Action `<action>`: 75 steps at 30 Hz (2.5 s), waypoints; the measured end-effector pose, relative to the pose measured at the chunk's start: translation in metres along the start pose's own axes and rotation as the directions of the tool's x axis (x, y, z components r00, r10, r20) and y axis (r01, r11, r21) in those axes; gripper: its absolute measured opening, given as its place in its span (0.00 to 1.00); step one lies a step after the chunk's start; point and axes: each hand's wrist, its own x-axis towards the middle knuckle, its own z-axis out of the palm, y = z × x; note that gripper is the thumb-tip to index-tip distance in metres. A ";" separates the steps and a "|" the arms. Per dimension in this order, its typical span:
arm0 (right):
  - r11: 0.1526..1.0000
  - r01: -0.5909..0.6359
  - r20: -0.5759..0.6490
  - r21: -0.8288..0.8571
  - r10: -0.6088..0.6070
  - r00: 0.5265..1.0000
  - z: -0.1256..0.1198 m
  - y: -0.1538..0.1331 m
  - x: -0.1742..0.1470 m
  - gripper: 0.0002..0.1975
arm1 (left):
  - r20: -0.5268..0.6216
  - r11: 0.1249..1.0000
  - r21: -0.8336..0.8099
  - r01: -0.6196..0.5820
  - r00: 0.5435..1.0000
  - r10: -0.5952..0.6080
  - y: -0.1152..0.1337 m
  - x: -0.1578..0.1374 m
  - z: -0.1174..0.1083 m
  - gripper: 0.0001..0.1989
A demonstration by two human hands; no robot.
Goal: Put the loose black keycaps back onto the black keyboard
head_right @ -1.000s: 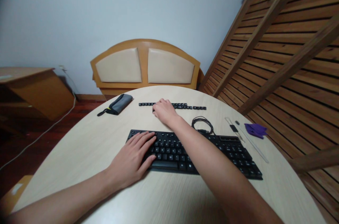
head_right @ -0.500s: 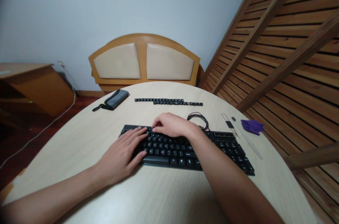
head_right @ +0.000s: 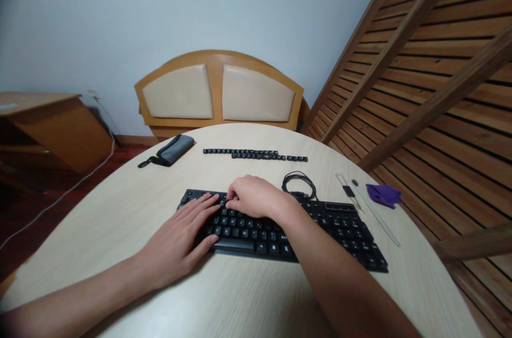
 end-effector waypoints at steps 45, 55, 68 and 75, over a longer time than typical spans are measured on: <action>0.939 -0.167 -0.064 -0.300 0.155 0.986 0.008 -0.028 -0.001 0.11 | 0.041 1.000 0.007 -0.025 0.999 0.024 -0.001 0.000 -0.002 0.27; 0.966 -0.120 -0.063 -0.228 0.108 0.992 0.004 -0.017 -0.002 0.09 | 0.041 1.000 0.016 -0.025 0.999 0.024 -0.001 0.001 -0.002 0.27; 0.964 -0.136 -0.227 -0.229 0.083 0.970 0.018 0.032 0.053 0.19 | 0.018 1.000 -0.010 -0.026 1.000 0.026 0.000 0.001 -0.003 0.26; 0.941 -0.220 -0.250 -0.258 0.155 0.956 0.019 0.034 0.088 0.26 | 0.033 1.000 0.003 -0.029 0.999 0.029 -0.002 0.001 -0.002 0.27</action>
